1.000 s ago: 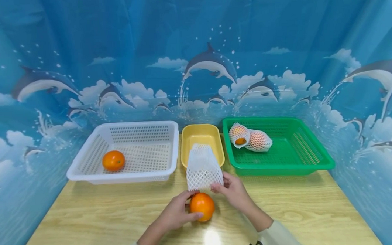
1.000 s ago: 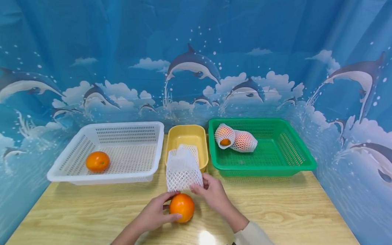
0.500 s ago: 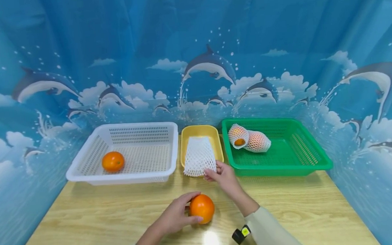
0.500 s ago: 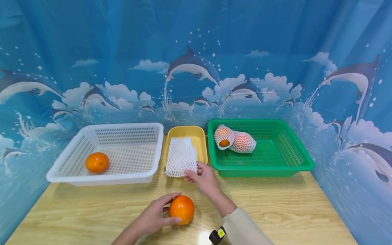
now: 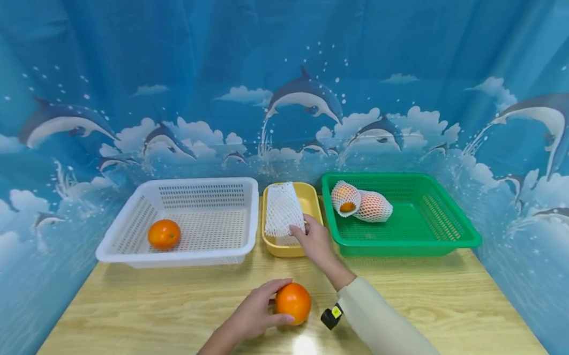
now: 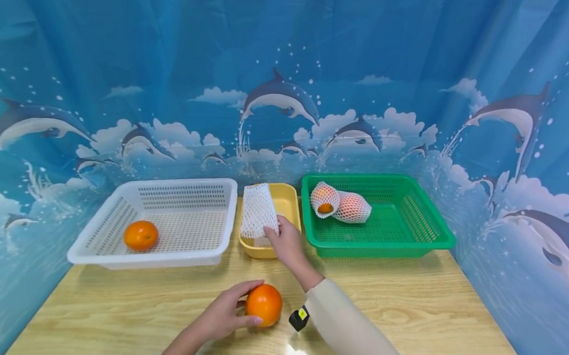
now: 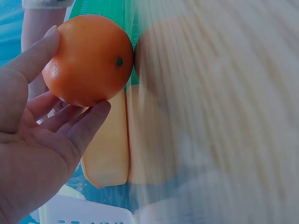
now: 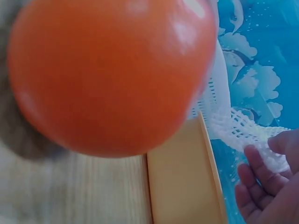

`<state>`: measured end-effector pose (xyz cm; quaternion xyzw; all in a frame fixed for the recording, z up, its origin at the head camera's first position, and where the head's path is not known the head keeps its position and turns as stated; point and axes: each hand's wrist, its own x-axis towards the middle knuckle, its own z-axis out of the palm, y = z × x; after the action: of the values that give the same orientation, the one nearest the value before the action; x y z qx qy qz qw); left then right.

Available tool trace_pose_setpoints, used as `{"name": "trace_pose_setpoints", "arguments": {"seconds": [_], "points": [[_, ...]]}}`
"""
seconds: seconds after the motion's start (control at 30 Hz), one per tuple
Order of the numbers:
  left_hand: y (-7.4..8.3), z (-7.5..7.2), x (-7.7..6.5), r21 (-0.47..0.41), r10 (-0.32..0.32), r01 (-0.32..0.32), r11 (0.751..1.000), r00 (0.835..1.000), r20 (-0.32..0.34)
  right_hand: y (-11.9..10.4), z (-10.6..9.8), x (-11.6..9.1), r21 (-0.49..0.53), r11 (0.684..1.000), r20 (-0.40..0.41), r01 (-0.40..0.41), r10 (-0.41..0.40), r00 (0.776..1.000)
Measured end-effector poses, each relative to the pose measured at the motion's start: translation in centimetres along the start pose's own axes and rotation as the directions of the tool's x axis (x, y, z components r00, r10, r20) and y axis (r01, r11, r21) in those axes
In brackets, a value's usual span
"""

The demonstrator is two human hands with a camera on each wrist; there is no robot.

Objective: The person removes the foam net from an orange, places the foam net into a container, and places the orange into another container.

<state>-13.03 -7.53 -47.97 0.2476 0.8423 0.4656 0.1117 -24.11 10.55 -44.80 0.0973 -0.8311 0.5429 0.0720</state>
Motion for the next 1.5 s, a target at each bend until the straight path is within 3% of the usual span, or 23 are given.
{"name": "trace_pose_setpoints", "arguments": {"seconds": [0.1,0.27,0.43,0.6,0.77,1.0,1.2,1.33,1.5], "points": [[0.0,0.0,0.0,-0.002,0.006,-0.006,1.000,1.000,-0.002,0.0,0.3,0.8,-0.057,0.998,0.005,0.006,-0.006,1.000],[0.0,0.1,0.0,-0.001,0.012,-0.012,1.000,1.000,-0.004,-0.3,0.6,1.7,-0.155,0.985,0.038,-0.074,0.080,0.996],[0.1,-0.1,0.0,0.003,-0.001,0.001,1.000,1.000,0.000,-0.6,0.6,2.4,-0.257,0.954,0.082,-0.154,0.180,0.980],[0.3,-0.2,-0.1,-0.002,-0.010,0.010,1.000,1.000,0.003,-1.1,0.6,2.5,-0.349,0.921,0.047,-0.174,0.203,0.978],[0.3,-0.2,0.0,-0.002,-0.009,0.009,1.000,1.000,0.005,-1.6,0.5,2.4,-0.409,0.901,0.030,-0.149,0.176,0.984],[0.3,-0.1,0.1,0.000,0.002,-0.002,1.000,1.000,0.000,-1.3,0.5,2.4,-0.517,0.856,0.133,0.016,0.062,0.989],[0.4,-0.2,0.0,0.008,-0.003,0.003,1.000,1.000,0.006,-1.1,1.0,2.6,-0.496,0.868,0.270,0.026,0.125,0.955],[0.4,-0.2,0.0,0.014,-0.007,0.007,1.000,1.000,0.008,-1.1,1.2,2.6,-0.522,0.853,0.330,0.010,0.191,0.924],[0.2,-0.1,0.0,0.020,0.000,0.000,1.000,1.000,-0.001,-1.1,1.4,2.7,-0.570,0.820,0.380,0.053,0.206,0.902]]}}
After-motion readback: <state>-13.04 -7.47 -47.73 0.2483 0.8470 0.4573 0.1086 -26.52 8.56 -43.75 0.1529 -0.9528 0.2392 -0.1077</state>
